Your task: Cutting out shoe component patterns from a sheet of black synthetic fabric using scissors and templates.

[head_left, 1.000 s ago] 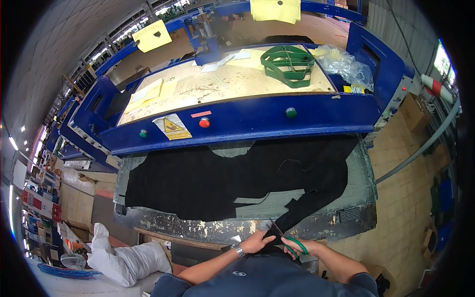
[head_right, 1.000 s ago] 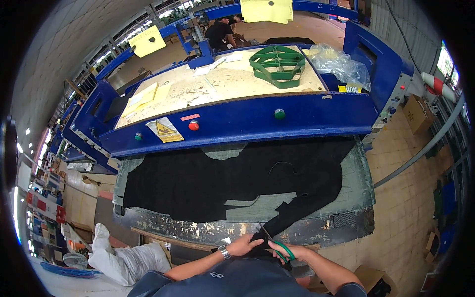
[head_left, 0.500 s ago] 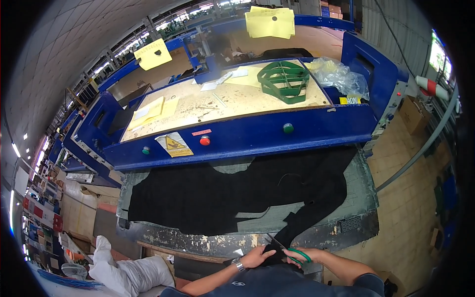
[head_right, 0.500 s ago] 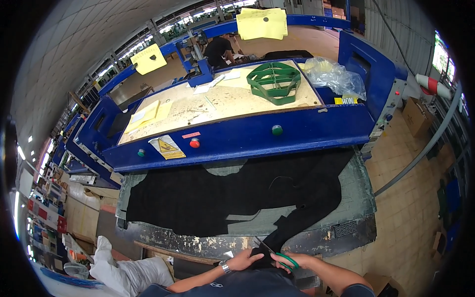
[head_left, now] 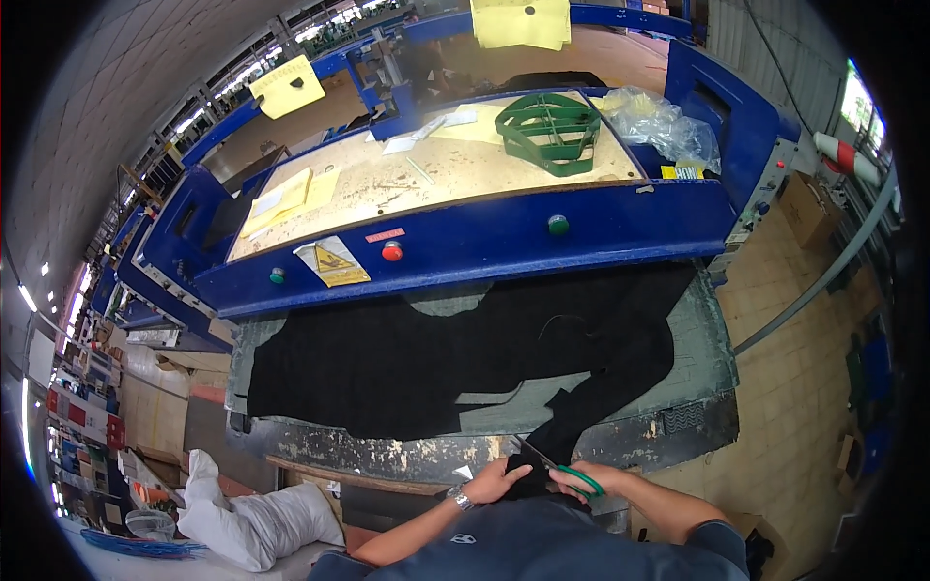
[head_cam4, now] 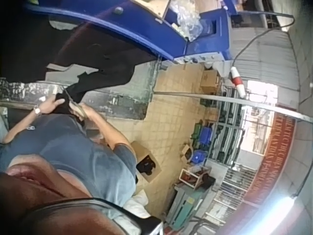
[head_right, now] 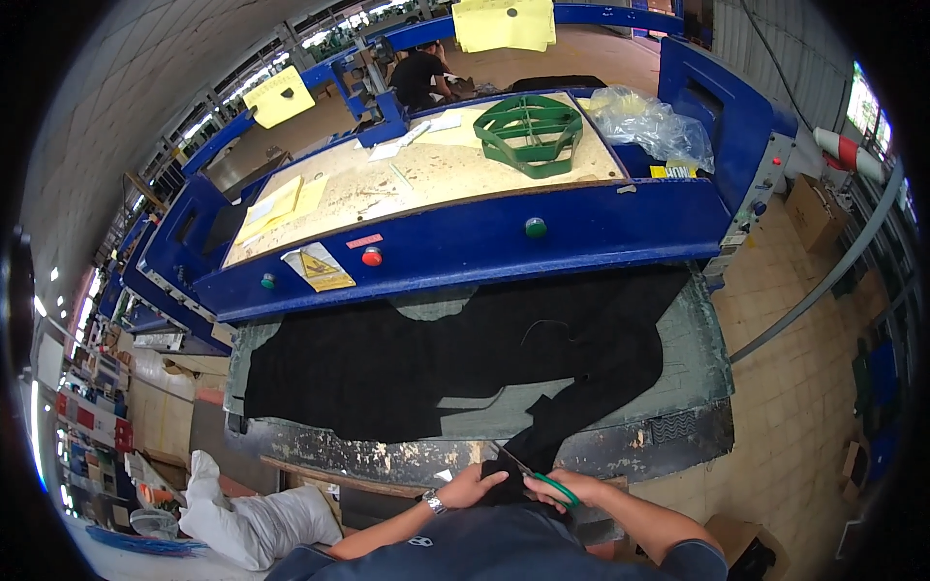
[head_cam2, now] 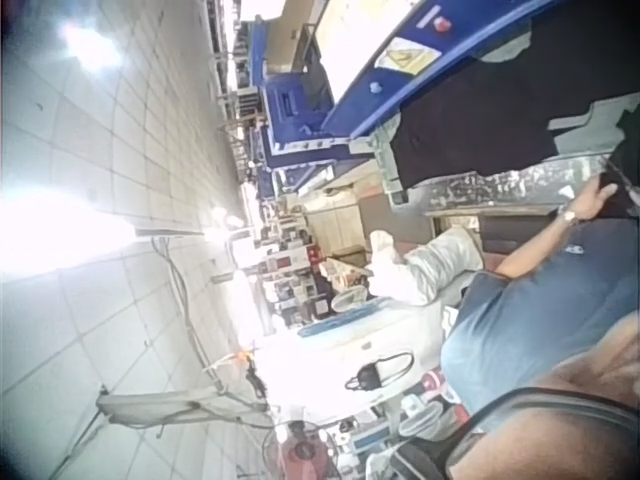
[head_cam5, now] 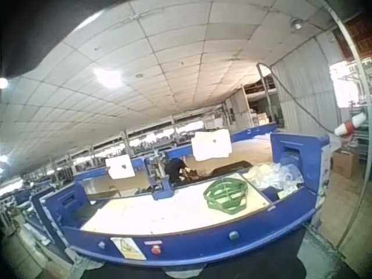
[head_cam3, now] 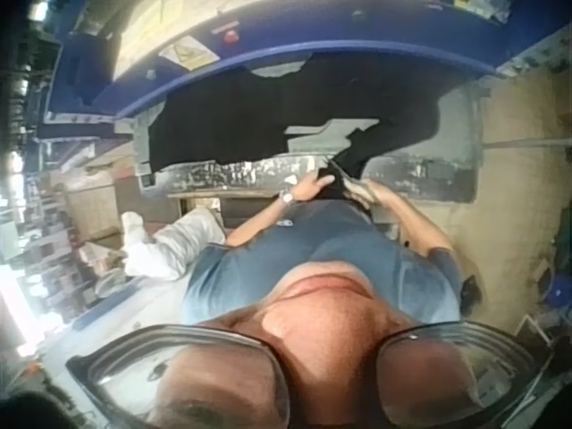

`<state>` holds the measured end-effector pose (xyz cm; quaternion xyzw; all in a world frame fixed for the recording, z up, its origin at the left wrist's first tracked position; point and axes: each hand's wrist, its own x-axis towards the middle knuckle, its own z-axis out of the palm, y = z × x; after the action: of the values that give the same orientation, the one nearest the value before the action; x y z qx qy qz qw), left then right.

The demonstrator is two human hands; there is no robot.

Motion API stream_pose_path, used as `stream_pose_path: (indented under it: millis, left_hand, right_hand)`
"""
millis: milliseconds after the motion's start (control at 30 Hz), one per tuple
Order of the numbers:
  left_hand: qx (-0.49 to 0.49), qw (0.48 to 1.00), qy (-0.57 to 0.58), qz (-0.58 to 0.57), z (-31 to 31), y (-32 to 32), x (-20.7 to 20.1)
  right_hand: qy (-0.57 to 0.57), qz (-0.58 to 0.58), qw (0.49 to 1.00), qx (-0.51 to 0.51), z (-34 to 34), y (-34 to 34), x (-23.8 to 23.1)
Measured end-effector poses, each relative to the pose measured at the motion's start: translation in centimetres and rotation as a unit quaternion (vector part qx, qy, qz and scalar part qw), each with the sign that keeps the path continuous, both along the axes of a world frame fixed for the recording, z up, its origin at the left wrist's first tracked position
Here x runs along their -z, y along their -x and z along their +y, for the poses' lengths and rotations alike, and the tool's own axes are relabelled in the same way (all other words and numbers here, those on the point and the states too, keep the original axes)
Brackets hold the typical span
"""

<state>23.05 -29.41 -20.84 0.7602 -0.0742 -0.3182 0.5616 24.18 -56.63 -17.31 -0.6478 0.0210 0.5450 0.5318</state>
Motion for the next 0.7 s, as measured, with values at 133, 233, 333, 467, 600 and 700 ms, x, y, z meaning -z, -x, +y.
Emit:
stream_pose_path:
  millis: [133,233,333,467,600,700]
  left_hand:
    - [0.043,0.998,-0.027,0.023,-0.2,-1.2,-2.7]
    - [0.020,0.999,-0.022,0.023,-0.1,-0.7,-2.8]
    - [0.022,1.000,0.003,-0.010,-0.4,-0.3,-3.5]
    - [-0.016,0.999,0.027,0.007,0.4,0.4,-3.8]
    - [-0.092,0.995,0.032,-0.028,1.4,2.2,-3.0]
    - [-0.163,0.983,0.075,-0.032,2.1,4.0,-2.9]
  right_hand:
    - [-0.024,0.018,0.999,-0.025,0.6,-1.0,0.2]
    - [0.040,-0.067,0.996,-0.032,1.0,-0.8,-1.9]
    - [0.072,-0.100,0.992,0.017,0.5,0.2,-1.2]
    - [0.122,-0.248,0.959,-0.063,-1.9,-2.2,-4.3]
    - [0.232,-0.445,0.863,-0.066,-2.1,-8.5,-15.7]
    - [0.231,-0.575,0.784,-0.034,0.2,-15.0,-23.8]
